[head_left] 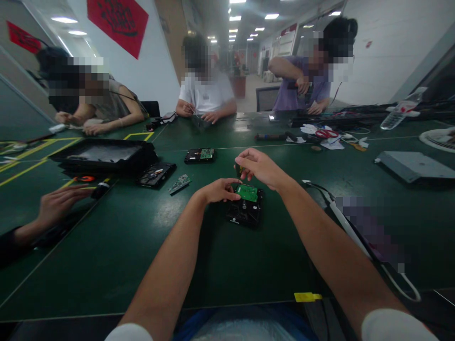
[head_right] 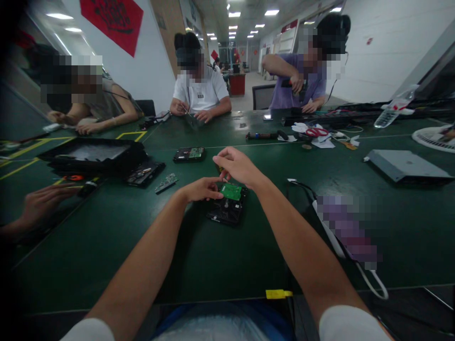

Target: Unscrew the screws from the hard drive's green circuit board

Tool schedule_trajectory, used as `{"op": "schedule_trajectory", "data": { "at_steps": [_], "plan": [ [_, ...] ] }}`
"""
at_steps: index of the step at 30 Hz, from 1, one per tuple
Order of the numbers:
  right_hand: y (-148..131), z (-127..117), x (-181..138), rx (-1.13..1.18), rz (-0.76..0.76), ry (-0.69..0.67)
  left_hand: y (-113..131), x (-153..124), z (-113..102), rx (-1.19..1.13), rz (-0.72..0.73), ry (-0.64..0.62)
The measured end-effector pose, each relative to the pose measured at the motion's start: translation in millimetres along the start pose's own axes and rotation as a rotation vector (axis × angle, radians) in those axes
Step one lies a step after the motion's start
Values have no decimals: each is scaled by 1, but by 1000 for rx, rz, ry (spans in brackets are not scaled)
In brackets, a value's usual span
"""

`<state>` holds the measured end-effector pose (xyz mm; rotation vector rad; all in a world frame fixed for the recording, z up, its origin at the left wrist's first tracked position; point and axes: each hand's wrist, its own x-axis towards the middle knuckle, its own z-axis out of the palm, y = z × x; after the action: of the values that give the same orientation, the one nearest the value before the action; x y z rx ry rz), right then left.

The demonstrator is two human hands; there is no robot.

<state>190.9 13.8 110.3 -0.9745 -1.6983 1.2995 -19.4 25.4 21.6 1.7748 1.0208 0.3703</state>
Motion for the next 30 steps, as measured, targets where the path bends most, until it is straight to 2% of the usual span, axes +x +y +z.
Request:
{"op": "schedule_trajectory", "data": {
  "at_steps": [5,14,19,23,30],
  "plan": [
    [0,-1,1,-51,-33,-6,1,0,0,0,-7,-6],
    [-1,1,1,167,74,-19,-2,1,1,-15,-10,5],
    [0,-1,1,41,5,-34,-1,1,0,-7,2,-4],
    [1,1,0,-38,13,16,-1,1,0,-5,1,-10],
    [-1,1,1,0,-14,-30,-2,1,0,-5,7,-5]
  ]
}}
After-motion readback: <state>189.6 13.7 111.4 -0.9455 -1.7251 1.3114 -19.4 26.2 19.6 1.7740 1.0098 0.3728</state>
